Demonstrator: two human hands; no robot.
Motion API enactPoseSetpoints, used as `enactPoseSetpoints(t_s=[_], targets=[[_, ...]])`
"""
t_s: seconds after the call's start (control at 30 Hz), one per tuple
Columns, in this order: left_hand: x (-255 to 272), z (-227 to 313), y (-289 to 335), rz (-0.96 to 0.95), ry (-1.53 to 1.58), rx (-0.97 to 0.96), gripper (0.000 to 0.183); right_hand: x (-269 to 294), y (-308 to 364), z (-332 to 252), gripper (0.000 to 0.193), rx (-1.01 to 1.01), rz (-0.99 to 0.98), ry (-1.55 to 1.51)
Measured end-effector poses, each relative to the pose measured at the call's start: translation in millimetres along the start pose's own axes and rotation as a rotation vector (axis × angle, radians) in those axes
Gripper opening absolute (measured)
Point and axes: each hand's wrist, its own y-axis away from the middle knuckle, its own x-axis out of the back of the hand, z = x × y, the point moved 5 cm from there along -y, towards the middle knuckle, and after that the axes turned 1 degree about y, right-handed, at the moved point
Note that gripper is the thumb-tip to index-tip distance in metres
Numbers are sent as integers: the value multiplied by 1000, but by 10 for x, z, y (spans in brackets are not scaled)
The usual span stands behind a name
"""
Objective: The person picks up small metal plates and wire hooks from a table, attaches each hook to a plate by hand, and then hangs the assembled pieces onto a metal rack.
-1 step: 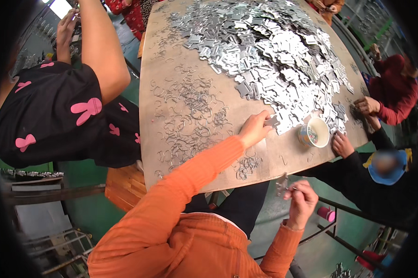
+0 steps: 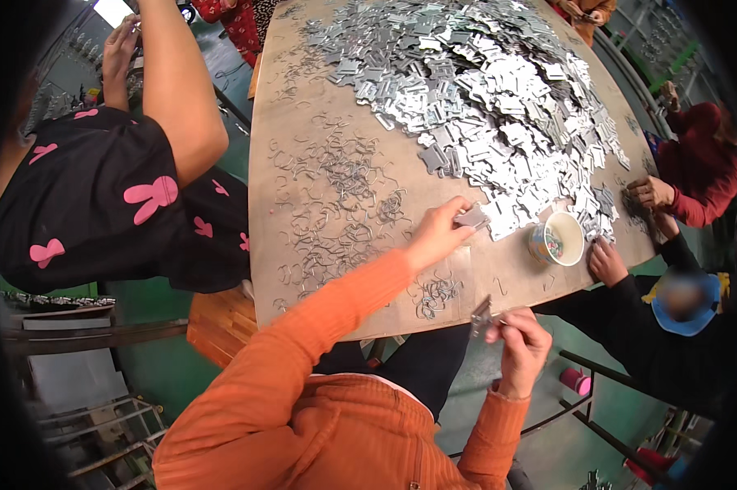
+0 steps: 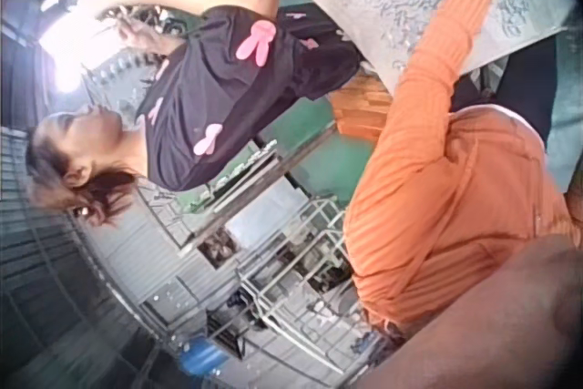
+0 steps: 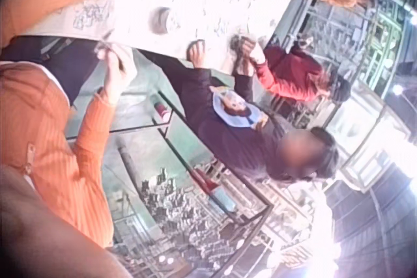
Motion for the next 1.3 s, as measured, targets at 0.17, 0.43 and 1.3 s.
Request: enactPoseSetpoints(t_s=[0.17,0.43,1.3], targets=[[628,705,526,57,355,-1,17,-507,-414,163,12,-150,-27,-44],[883,1140,982,217,481,13,13,-993,-655,184,10,-130,-124,-40],[2094,1015,2259,625,-94,-185,13,-2286,-965,1062,12,-114,-407,536]])
